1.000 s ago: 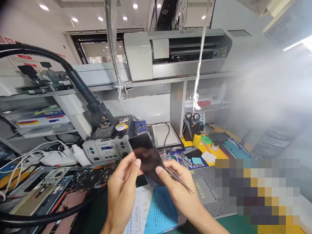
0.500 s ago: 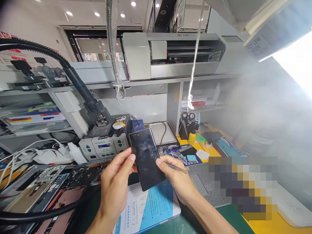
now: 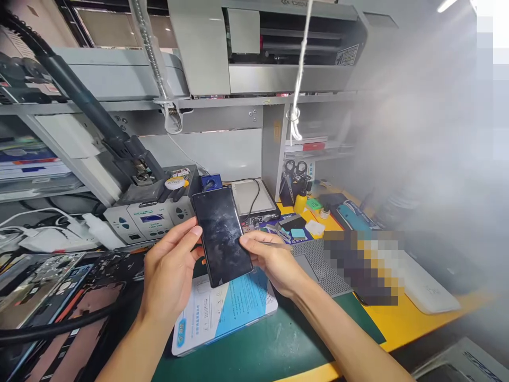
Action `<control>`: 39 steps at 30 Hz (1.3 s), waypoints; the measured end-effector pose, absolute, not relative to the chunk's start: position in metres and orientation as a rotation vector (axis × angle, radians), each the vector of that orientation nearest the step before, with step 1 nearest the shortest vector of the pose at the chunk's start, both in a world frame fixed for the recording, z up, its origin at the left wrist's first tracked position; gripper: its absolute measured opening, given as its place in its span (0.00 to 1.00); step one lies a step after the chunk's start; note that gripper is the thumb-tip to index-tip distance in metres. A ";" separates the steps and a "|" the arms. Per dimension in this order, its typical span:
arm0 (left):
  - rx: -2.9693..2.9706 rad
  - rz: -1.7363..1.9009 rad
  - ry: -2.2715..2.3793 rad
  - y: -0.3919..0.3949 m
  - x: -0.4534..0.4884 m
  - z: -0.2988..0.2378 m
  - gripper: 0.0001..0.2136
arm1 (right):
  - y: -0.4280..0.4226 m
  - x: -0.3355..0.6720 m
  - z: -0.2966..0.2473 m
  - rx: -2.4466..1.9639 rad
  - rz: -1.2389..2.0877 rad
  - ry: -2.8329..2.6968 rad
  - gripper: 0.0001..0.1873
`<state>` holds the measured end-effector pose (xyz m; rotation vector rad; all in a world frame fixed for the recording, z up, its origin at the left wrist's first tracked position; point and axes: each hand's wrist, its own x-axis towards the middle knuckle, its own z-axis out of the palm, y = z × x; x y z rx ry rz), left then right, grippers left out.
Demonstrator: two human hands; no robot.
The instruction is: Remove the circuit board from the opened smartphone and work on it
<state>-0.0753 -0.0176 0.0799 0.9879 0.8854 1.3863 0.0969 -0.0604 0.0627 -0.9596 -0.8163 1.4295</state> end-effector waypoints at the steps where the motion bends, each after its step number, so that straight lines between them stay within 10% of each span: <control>1: 0.970 1.384 0.883 -0.017 -0.075 0.080 0.18 | -0.060 0.097 0.063 -0.962 1.434 -0.816 0.13; 39: 1.627 1.484 1.141 -0.028 -0.073 0.077 0.18 | -0.071 0.094 0.061 -1.247 0.629 -1.497 0.13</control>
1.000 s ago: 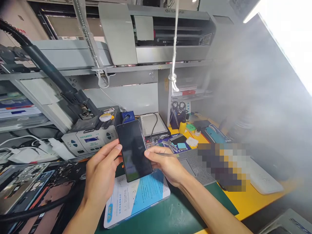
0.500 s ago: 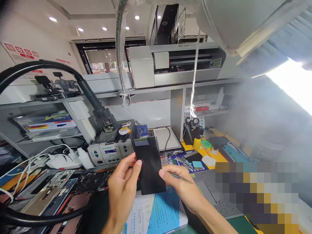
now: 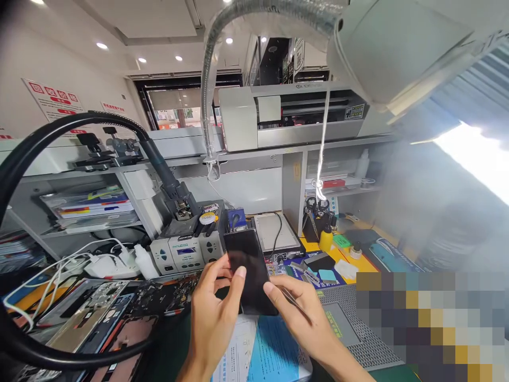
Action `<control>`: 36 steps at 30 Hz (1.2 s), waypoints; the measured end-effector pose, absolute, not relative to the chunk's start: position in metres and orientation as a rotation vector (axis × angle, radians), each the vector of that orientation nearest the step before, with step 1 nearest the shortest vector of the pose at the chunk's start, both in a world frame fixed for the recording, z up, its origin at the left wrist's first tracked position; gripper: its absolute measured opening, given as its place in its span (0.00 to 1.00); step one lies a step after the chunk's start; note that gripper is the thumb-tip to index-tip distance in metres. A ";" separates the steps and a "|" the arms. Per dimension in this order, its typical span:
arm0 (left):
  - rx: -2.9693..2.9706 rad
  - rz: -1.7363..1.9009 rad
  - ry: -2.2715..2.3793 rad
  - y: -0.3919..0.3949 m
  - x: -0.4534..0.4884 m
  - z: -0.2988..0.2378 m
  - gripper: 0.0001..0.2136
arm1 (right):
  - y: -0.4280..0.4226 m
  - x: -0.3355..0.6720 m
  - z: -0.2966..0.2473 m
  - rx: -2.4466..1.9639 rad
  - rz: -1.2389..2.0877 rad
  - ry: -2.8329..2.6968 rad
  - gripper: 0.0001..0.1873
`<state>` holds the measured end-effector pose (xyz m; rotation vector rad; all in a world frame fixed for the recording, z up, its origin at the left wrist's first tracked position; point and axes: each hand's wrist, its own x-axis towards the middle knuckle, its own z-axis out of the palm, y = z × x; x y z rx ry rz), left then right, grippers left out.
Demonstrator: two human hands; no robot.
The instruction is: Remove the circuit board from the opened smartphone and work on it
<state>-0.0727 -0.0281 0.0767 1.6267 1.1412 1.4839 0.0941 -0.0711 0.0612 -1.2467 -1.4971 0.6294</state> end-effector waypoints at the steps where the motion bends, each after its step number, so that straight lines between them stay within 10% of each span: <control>1: 1.653 1.427 1.106 -0.029 -0.071 0.077 0.21 | -0.072 0.093 0.060 -1.215 0.464 -1.589 0.10; 8: 1.555 1.369 0.759 -0.032 -0.067 0.081 0.21 | -0.076 0.082 0.051 -0.988 -0.290 -1.825 0.12; 36: 0.693 0.940 0.284 -0.023 -0.090 0.088 0.41 | -0.094 0.095 0.060 -0.905 -0.463 -1.577 0.32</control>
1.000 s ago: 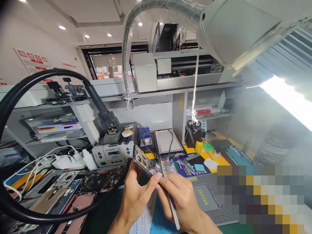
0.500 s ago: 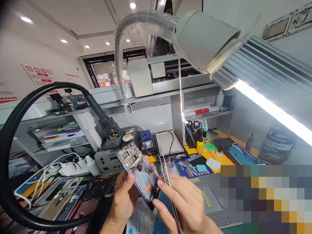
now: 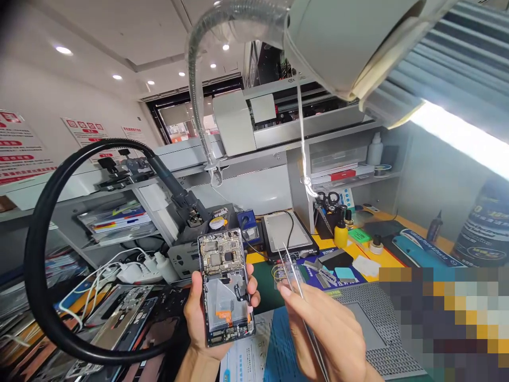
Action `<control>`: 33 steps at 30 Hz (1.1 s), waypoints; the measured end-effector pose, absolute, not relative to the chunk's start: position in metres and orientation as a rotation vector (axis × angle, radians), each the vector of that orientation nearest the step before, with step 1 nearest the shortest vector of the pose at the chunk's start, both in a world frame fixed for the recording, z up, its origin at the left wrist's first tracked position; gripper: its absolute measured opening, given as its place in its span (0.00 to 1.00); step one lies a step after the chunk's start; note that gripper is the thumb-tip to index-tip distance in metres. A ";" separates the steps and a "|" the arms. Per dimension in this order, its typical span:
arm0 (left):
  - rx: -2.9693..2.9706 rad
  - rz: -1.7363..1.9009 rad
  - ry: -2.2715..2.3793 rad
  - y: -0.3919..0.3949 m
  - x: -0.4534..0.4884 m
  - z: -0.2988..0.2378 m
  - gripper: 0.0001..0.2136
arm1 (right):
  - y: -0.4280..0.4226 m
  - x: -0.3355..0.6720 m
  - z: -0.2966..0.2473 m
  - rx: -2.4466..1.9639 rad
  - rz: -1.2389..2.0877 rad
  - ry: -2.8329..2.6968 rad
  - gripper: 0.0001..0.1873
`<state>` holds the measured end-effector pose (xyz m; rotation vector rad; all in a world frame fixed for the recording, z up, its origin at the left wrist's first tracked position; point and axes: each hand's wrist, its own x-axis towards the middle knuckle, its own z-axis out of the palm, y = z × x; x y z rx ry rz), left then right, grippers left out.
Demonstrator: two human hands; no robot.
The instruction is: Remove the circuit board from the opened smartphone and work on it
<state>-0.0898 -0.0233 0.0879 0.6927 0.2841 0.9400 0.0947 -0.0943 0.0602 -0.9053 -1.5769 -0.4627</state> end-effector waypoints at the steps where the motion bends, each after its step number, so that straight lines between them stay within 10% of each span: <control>1: 0.701 0.937 0.293 -0.023 -0.090 0.088 0.41 | -0.095 0.095 0.060 -0.911 -0.458 -1.577 0.33; 33: 0.626 0.786 0.123 -0.023 -0.079 0.061 0.25 | -0.098 0.084 0.071 -0.745 -0.312 -1.623 0.23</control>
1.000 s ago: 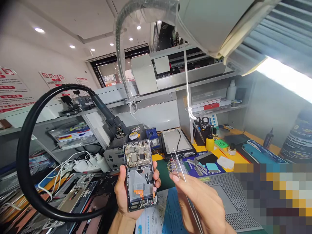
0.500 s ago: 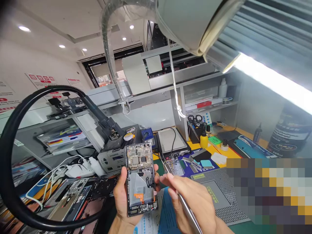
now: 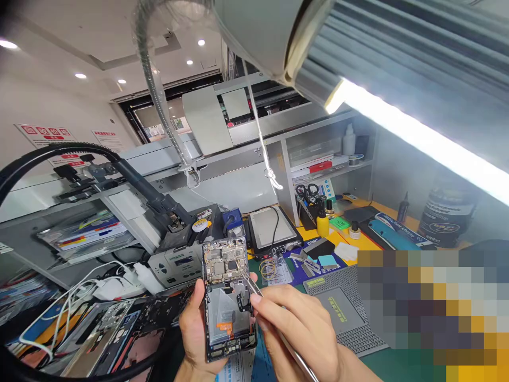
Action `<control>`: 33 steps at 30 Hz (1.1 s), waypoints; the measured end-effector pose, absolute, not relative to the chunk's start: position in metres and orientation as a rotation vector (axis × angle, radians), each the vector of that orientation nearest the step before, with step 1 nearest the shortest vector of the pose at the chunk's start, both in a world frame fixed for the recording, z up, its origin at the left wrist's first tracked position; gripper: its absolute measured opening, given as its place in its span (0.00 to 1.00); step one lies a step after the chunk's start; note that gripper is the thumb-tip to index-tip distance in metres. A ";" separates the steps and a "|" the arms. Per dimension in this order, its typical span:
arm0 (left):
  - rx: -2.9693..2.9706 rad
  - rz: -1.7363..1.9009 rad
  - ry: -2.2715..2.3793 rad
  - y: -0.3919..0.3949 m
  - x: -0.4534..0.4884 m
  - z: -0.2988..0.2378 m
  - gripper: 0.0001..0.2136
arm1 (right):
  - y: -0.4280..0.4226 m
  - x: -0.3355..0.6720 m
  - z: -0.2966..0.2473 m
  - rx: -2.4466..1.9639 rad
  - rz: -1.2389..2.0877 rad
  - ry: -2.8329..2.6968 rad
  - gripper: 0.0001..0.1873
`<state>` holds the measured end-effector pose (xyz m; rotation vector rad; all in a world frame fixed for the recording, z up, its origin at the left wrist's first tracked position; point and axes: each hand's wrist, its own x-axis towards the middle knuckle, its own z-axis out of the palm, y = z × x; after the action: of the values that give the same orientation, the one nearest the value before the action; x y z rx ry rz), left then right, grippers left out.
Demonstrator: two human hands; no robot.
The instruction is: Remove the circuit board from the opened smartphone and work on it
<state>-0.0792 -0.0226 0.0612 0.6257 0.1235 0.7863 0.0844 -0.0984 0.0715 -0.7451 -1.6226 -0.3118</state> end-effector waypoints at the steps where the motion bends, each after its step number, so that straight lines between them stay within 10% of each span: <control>1: 0.630 0.785 0.115 -0.022 -0.079 0.060 0.26 | -0.099 0.084 0.071 -0.743 -0.308 -1.625 0.23; 33: 0.596 0.606 0.103 -0.029 -0.079 0.072 0.29 | -0.097 0.086 0.079 -0.756 -0.322 -1.643 0.20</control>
<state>-0.0795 -0.0291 0.0719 0.5963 0.1026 0.6062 0.0860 -0.0971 0.0792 -0.7563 -1.6433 -0.3219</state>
